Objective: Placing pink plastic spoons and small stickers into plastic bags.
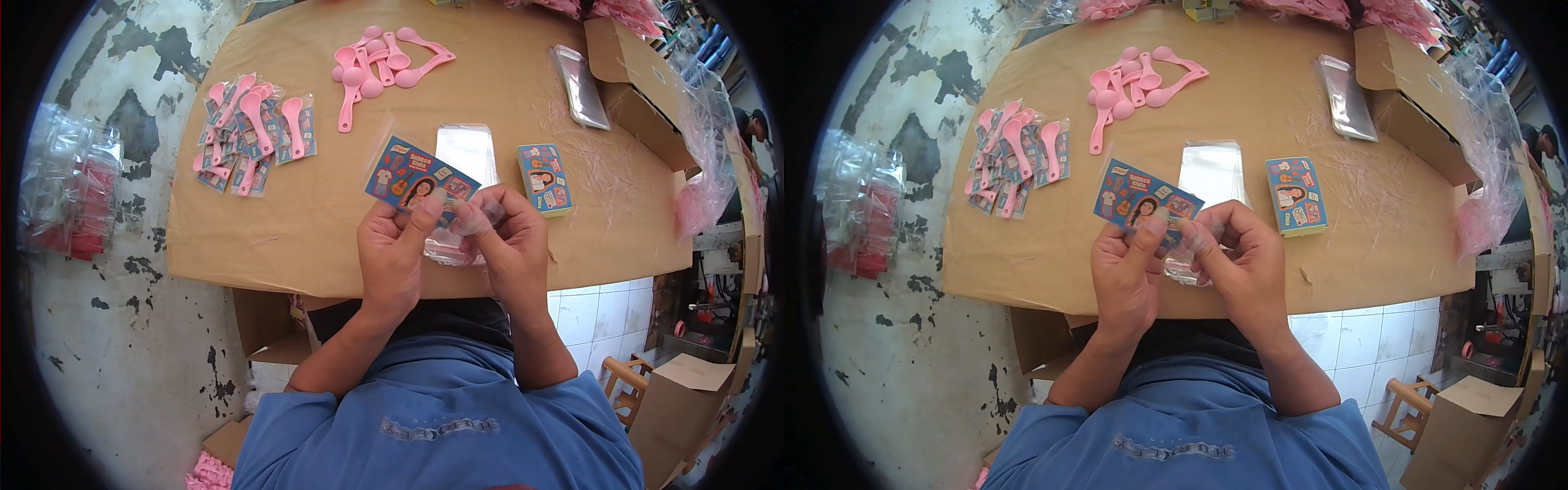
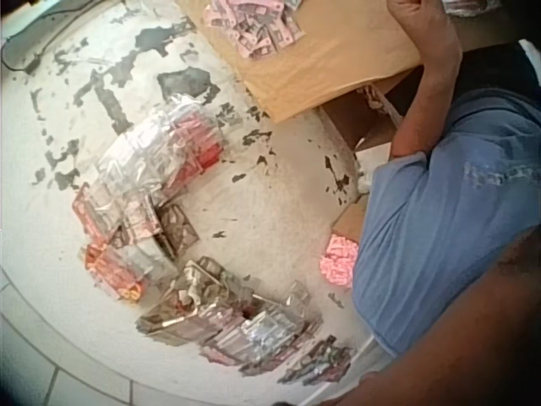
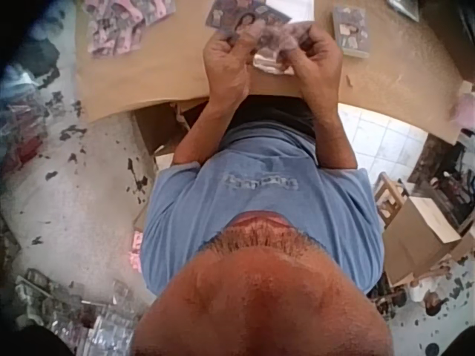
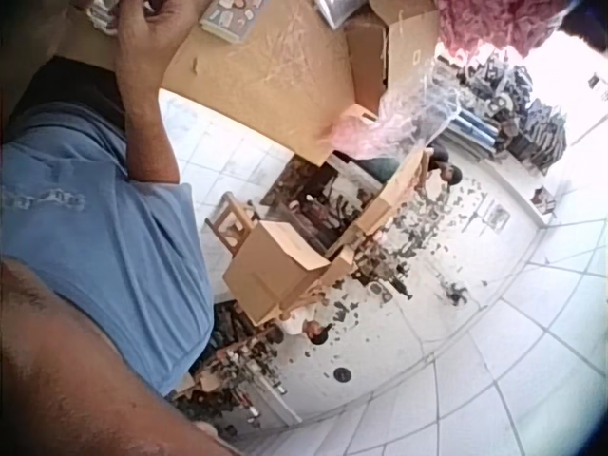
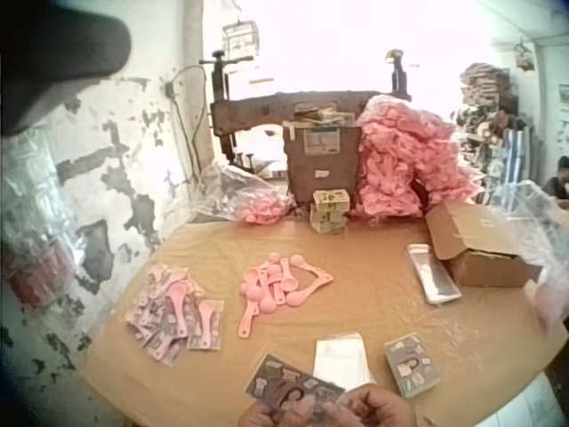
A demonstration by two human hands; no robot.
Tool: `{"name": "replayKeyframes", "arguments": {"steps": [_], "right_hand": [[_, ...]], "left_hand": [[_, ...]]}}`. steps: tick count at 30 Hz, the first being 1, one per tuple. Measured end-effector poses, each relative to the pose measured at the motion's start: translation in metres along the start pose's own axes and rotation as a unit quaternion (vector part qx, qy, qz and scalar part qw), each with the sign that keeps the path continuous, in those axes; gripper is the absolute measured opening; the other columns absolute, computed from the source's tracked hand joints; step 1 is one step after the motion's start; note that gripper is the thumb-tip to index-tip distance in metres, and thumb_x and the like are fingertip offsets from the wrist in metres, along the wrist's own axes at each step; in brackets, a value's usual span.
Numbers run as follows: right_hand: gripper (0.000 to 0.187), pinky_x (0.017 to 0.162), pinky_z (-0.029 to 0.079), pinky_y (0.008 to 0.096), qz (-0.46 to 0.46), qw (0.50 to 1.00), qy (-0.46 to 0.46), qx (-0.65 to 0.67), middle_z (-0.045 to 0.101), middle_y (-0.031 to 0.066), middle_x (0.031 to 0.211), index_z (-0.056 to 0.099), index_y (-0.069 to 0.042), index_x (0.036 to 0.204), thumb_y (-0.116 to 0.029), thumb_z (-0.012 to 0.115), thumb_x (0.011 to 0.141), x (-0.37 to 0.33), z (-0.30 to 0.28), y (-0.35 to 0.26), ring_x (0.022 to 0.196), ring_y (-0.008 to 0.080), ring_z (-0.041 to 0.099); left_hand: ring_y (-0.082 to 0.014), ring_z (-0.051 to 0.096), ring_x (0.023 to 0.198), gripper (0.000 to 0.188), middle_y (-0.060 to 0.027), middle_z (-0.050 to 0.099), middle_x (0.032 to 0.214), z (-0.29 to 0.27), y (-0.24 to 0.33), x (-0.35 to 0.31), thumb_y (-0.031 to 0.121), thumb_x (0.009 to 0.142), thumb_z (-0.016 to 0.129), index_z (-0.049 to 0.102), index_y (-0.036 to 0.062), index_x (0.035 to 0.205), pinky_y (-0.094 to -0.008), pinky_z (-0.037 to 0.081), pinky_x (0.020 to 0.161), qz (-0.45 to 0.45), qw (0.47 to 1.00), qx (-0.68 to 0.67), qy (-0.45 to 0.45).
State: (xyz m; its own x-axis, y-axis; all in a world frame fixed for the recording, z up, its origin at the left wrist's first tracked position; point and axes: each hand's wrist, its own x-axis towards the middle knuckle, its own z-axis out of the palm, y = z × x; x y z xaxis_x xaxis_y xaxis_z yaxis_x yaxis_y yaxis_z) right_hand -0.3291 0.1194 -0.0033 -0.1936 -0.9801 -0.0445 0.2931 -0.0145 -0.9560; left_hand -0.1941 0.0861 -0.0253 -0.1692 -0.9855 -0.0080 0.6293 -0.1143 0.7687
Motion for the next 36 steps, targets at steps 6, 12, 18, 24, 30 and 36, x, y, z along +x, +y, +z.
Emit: {"name": "replayKeyframes", "arguments": {"steps": [6, 12, 18, 24, 30, 36], "right_hand": [[0.014, 0.065, 0.050, 0.0201, -0.026, 0.999, -0.026, -0.015, 0.066, 0.0005, 0.086, 0.063, -0.001, 0.103, -0.014, 0.069, 0.100, 0.005, 0.001, 0.008, 0.076, 0.0023, 0.059], [0.017, 0.067, 0.051, 0.0214, -0.042, 0.999, -0.014, 0.028, 0.066, -0.0003, 0.087, 0.064, 0.000, 0.109, -0.012, 0.070, 0.099, 0.006, 0.013, 0.000, 0.079, 0.0036, 0.060], [0.022, 0.065, 0.047, 0.0188, 0.056, 0.995, -0.041, 0.071, 0.065, -0.0013, 0.083, 0.062, -0.004, 0.100, -0.014, 0.079, 0.092, -0.002, 0.002, 0.008, 0.077, 0.0032, 0.059], [0.021, 0.072, 0.048, 0.0202, 0.026, 0.998, -0.051, 0.017, 0.066, 0.0011, 0.092, 0.061, -0.002, 0.103, -0.009, 0.078, 0.092, -0.008, 0.019, 0.001, 0.084, 0.0042, 0.060], [0.030, 0.071, 0.049, 0.0226, -0.046, 0.998, -0.045, 0.019, 0.064, 0.0014, 0.095, 0.059, -0.001, 0.115, -0.006, 0.077, 0.092, -0.003, 0.025, 0.016, 0.084, 0.0054, 0.059], [0.037, 0.063, 0.050, 0.0286, -0.250, 0.929, -0.053, -0.266, 0.057, 0.0050, 0.089, 0.066, -0.006, 0.118, 0.001, 0.079, 0.084, -0.003, 0.022, -0.002, 0.077, 0.0114, 0.059]], "left_hand": [[-0.0135, 0.069, 0.102, 0.022, -0.0097, 0.073, 0.112, 0.000, 0.001, -0.008, 0.009, 0.101, 0.065, 0.065, -0.0003, 0.121, -0.0289, 0.054, 0.092, -0.009, 0.999, 0.025, -0.024], [-0.0133, 0.058, 0.122, 0.045, -0.0127, 0.058, 0.139, 0.014, 0.003, -0.012, 0.009, 0.104, 0.058, 0.045, 0.0002, 0.146, -0.0311, 0.046, 0.104, 0.023, 0.998, 0.027, -0.045], [-0.0297, 0.047, 0.142, 0.063, -0.0238, 0.041, 0.155, 0.014, 0.022, -0.002, 0.006, 0.107, 0.045, 0.014, 0.0110, 0.162, -0.0425, 0.040, 0.116, 0.118, 0.989, -0.051, -0.074], [-0.0328, 0.063, 0.123, 0.059, -0.0247, 0.059, 0.133, 0.009, 0.026, 0.006, 0.012, 0.108, 0.045, 0.019, 0.0157, 0.160, -0.0470, 0.053, 0.107, 0.122, 0.979, -0.128, -0.102], [-0.0246, 0.069, 0.106, 0.052, -0.0156, 0.064, 0.113, 0.006, 0.018, 0.005, 0.016, 0.109, 0.046, 0.025, 0.0088, 0.156, -0.0415, 0.060, 0.093, 0.088, 0.975, -0.171, -0.113], [-0.0163, 0.064, 0.090, 0.043, -0.0080, 0.060, 0.099, -0.007, 0.030, 0.012, 0.022, 0.110, 0.048, 0.037, 0.0070, 0.148, -0.0376, 0.057, 0.087, 0.034, 0.988, -0.150, -0.028]]}}
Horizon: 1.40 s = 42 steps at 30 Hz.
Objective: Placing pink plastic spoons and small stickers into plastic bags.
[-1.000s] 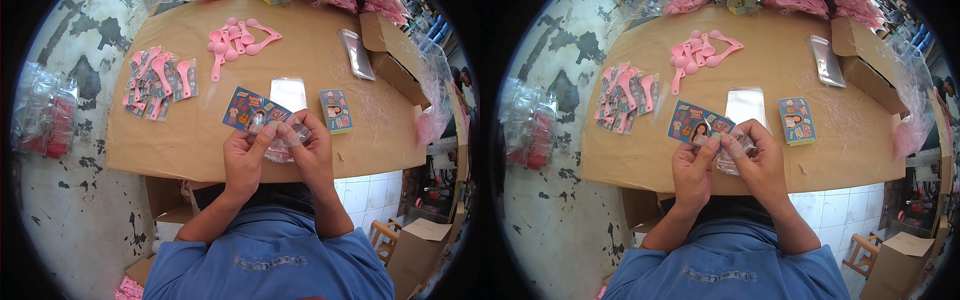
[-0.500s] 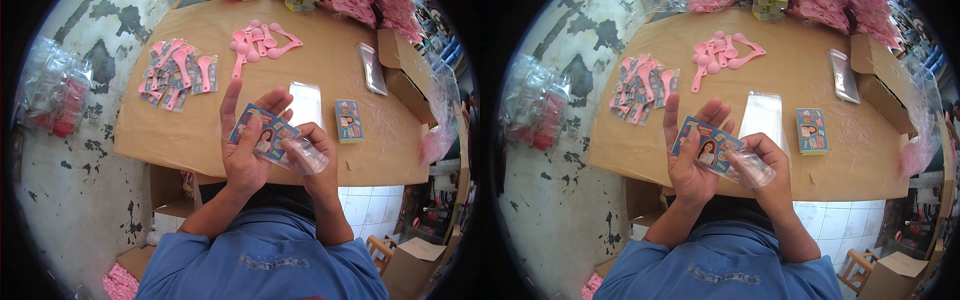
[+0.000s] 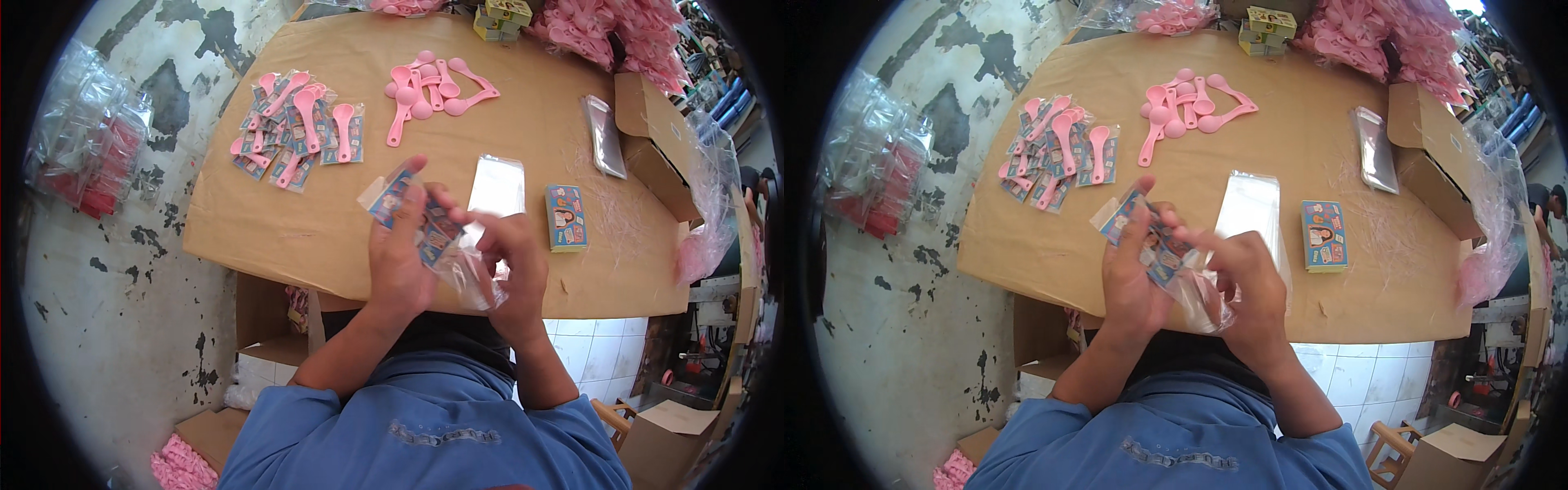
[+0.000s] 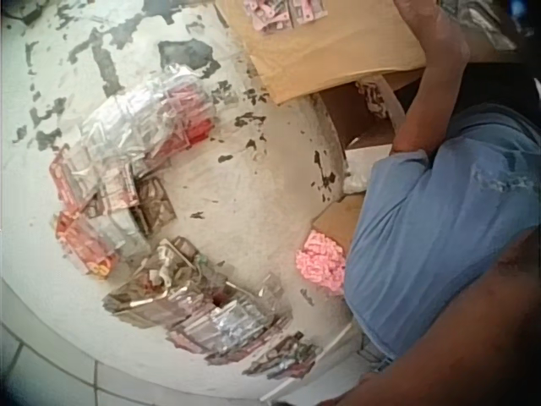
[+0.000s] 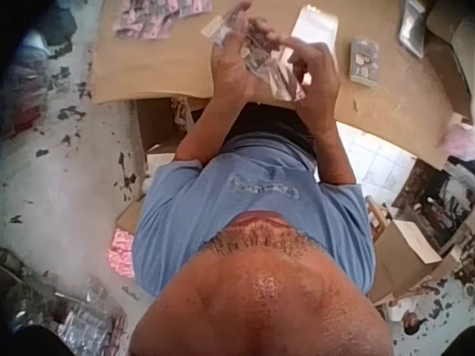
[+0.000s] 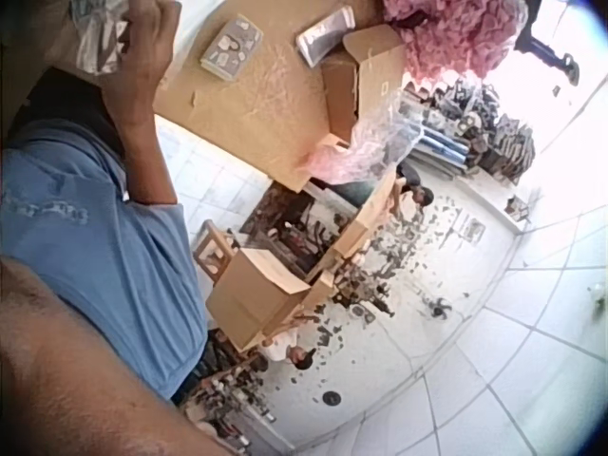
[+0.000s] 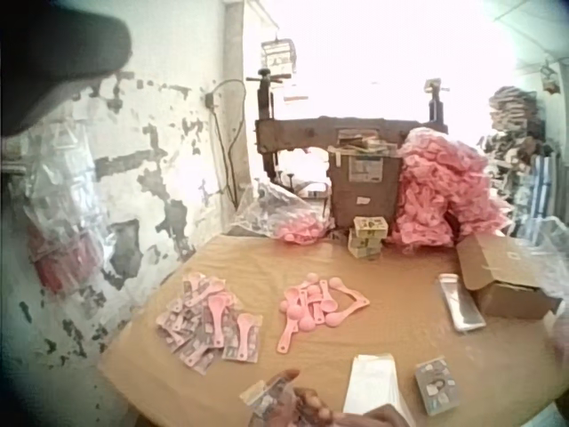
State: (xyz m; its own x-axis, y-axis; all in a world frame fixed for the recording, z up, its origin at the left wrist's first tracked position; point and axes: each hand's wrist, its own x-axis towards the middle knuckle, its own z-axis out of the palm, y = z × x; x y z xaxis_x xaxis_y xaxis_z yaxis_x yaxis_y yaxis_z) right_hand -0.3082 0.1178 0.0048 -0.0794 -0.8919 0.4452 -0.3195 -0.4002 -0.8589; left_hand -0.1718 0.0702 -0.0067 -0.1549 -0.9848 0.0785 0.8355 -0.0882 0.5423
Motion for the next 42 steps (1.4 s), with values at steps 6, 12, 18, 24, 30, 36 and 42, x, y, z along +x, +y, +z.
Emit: {"name": "replayKeyframes", "arguments": {"steps": [6, 12, 18, 24, 30, 36, 42], "right_hand": [[0.029, 0.063, 0.049, 0.0304, -0.060, 0.986, -0.119, -0.102, 0.058, 0.0047, 0.085, 0.078, -0.009, 0.107, 0.004, 0.077, 0.081, 0.013, -0.028, -0.013, 0.074, 0.0173, 0.061], [0.020, 0.063, 0.048, 0.0304, -0.068, 0.976, -0.193, -0.075, 0.060, 0.0043, 0.086, 0.077, -0.005, 0.104, 0.000, 0.076, 0.084, 0.053, -0.054, -0.029, 0.075, 0.0155, 0.062], [0.013, 0.063, 0.050, 0.0236, -0.053, 0.997, -0.052, -0.021, 0.060, 0.0059, 0.088, 0.074, 0.000, 0.101, 0.003, 0.072, 0.089, 0.045, -0.032, -0.027, 0.074, 0.0105, 0.063], [0.013, 0.063, 0.051, 0.0237, -0.040, 0.999, -0.009, 0.001, 0.059, 0.0066, 0.095, 0.072, 0.002, 0.103, 0.005, 0.070, 0.091, 0.019, -0.022, -0.016, 0.077, 0.0097, 0.062], [0.012, 0.070, 0.050, 0.0224, 0.028, 0.994, 0.032, 0.102, 0.055, 0.0053, 0.102, 0.069, 0.003, 0.107, 0.004, 0.065, 0.096, 0.017, -0.022, -0.018, 0.084, 0.0095, 0.060], [0.022, 0.074, 0.045, 0.0203, 0.052, 0.991, 0.048, 0.116, 0.053, 0.0016, 0.099, 0.062, -0.001, 0.114, 0.001, 0.070, 0.094, 0.002, -0.018, -0.004, 0.086, 0.0065, 0.054], [0.023, 0.074, 0.043, 0.0201, 0.189, 0.955, 0.031, 0.225, 0.054, -0.0010, 0.093, 0.058, -0.003, 0.111, -0.006, 0.073, 0.094, 0.002, -0.014, -0.004, 0.084, 0.0048, 0.052]], "left_hand": [[-0.0088, 0.056, 0.081, 0.036, 0.0004, 0.055, 0.089, -0.027, 0.025, 0.011, 0.029, 0.108, 0.054, 0.049, 0.0083, 0.138, -0.0287, 0.052, 0.086, 0.001, 0.994, -0.041, 0.098], [-0.0193, 0.056, 0.113, 0.050, -0.0080, 0.058, 0.117, -0.029, 0.036, 0.000, 0.038, 0.105, 0.057, 0.047, 0.0042, 0.140, -0.0376, 0.045, 0.108, 0.003, 0.988, -0.132, 0.078], [-0.0296, 0.035, 0.149, 0.071, -0.0207, 0.042, 0.155, -0.015, 0.024, 0.002, 0.052, 0.099, 0.060, 0.042, -0.0001, 0.144, -0.0468, 0.024, 0.127, 0.016, 0.968, -0.248, 0.038], [-0.0313, 0.028, 0.153, 0.072, -0.0217, 0.036, 0.159, -0.002, 0.017, 0.008, 0.048, 0.097, 0.065, 0.040, -0.0028, 0.142, -0.0475, 0.021, 0.128, 0.001, 0.933, -0.359, -0.002], [-0.0314, 0.030, 0.152, 0.067, -0.0218, 0.036, 0.159, -0.008, -0.006, -0.004, 0.044, 0.099, 0.062, 0.039, 0.0001, 0.144, -0.0516, 0.028, 0.125, -0.096, 0.919, -0.380, 0.043], [-0.0288, 0.046, 0.142, 0.043, -0.0170, 0.051, 0.148, 0.001, -0.008, -0.001, 0.021, 0.107, 0.051, 0.043, 0.0024, 0.144, -0.0495, 0.038, 0.121, -0.067, 0.966, -0.246, 0.040], [-0.0245, 0.063, 0.121, 0.038, -0.0111, 0.067, 0.120, 0.003, -0.005, 0.003, 0.021, 0.109, 0.049, 0.048, 0.0061, 0.143, -0.0492, 0.042, 0.118, -0.039, 0.983, -0.179, -0.028]]}}
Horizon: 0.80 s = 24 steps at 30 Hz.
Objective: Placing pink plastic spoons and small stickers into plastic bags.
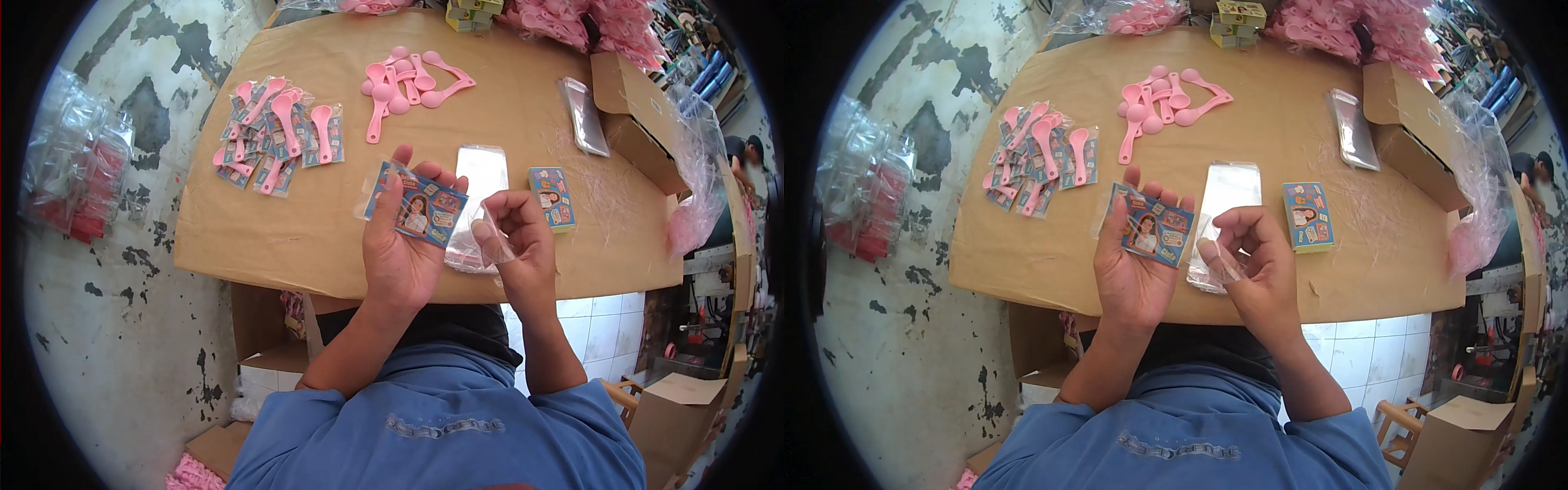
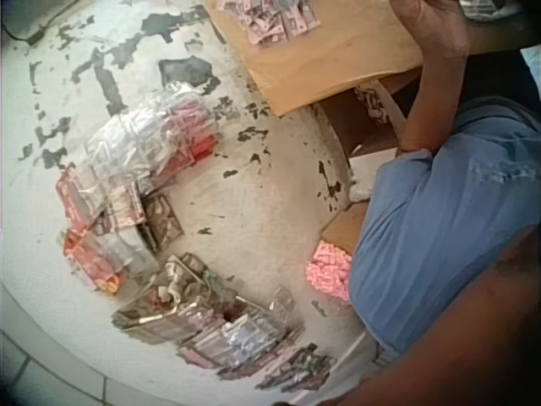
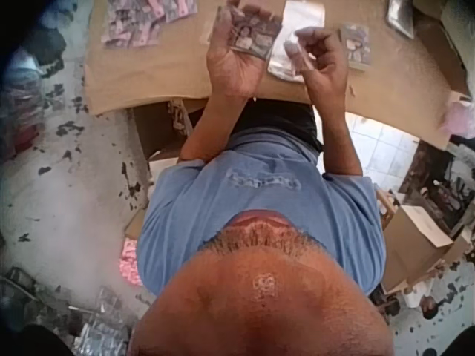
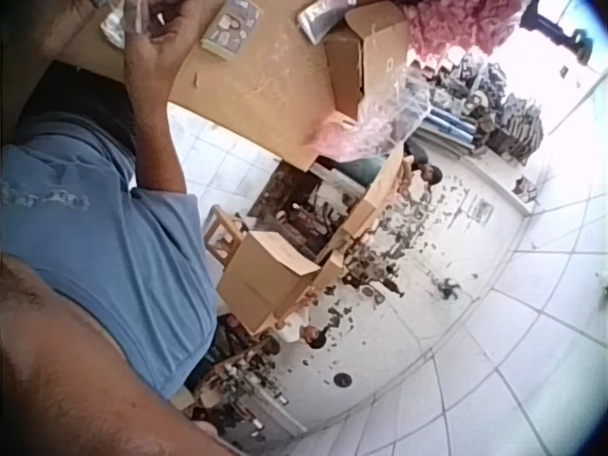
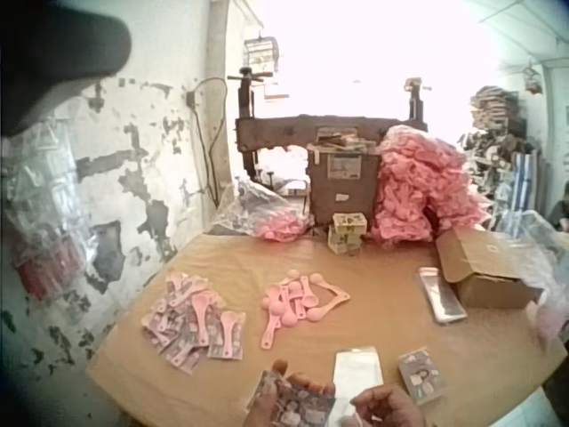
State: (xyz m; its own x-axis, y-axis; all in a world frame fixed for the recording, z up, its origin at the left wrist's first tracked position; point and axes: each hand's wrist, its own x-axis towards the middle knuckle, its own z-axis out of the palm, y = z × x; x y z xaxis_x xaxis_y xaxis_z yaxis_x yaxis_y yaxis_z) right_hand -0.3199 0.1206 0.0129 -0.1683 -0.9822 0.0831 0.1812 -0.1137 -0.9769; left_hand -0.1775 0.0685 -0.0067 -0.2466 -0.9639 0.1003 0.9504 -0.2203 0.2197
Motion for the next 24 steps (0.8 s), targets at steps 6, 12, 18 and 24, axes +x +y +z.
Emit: {"name": "replayKeyframes", "arguments": {"steps": [6, 12, 18, 24], "right_hand": [[0.012, 0.072, 0.044, 0.0211, -0.066, 0.991, 0.051, -0.109, 0.060, 0.0003, 0.089, 0.063, -0.001, 0.099, -0.010, 0.071, 0.097, 0.000, -0.026, 0.002, 0.082, 0.0053, 0.055], [0.023, 0.082, 0.047, 0.0223, -0.048, 0.998, -0.019, -0.022, 0.061, 0.0024, 0.101, 0.060, -0.001, 0.113, -0.010, 0.072, 0.095, 0.000, -0.019, -0.003, 0.089, 0.0070, 0.057], [0.028, 0.082, 0.048, 0.0230, -0.029, 0.998, -0.029, -0.038, 0.060, 0.0016, 0.099, 0.061, -0.002, 0.111, -0.013, 0.077, 0.092, 0.009, -0.021, 0.005, 0.091, 0.0073, 0.057], [0.025, 0.080, 0.048, 0.0238, 0.019, 0.998, -0.059, -0.016, 0.060, -0.0003, 0.094, 0.061, -0.003, 0.106, -0.012, 0.078, 0.090, 0.015, -0.012, 0.011, 0.088, 0.0066, 0.056]], "left_hand": [[-0.0230, 0.067, 0.108, 0.040, -0.0100, 0.067, 0.111, 0.005, 0.013, 0.012, 0.025, 0.109, 0.049, 0.045, 0.0053, 0.144, -0.0502, 0.048, 0.112, 0.055, 0.997, 0.035, -0.030], [-0.0208, 0.065, 0.109, 0.040, -0.0070, 0.066, 0.108, 0.007, 0.019, 0.014, 0.025, 0.110, 0.048, 0.046, 0.0069, 0.145, -0.0480, 0.041, 0.118, 0.054, 0.995, 0.070, -0.034], [-0.0249, 0.067, 0.110, 0.043, -0.0113, 0.065, 0.109, 0.008, 0.011, 0.010, 0.028, 0.109, 0.049, 0.042, 0.0041, 0.144, -0.0521, 0.050, 0.109, 0.005, 0.997, 0.072, -0.039], [-0.0241, 0.065, 0.110, 0.044, -0.0105, 0.062, 0.111, 0.006, 0.003, 0.009, 0.029, 0.110, 0.047, 0.041, 0.0055, 0.146, -0.0507, 0.046, 0.114, -0.056, 0.991, 0.103, -0.064]]}}
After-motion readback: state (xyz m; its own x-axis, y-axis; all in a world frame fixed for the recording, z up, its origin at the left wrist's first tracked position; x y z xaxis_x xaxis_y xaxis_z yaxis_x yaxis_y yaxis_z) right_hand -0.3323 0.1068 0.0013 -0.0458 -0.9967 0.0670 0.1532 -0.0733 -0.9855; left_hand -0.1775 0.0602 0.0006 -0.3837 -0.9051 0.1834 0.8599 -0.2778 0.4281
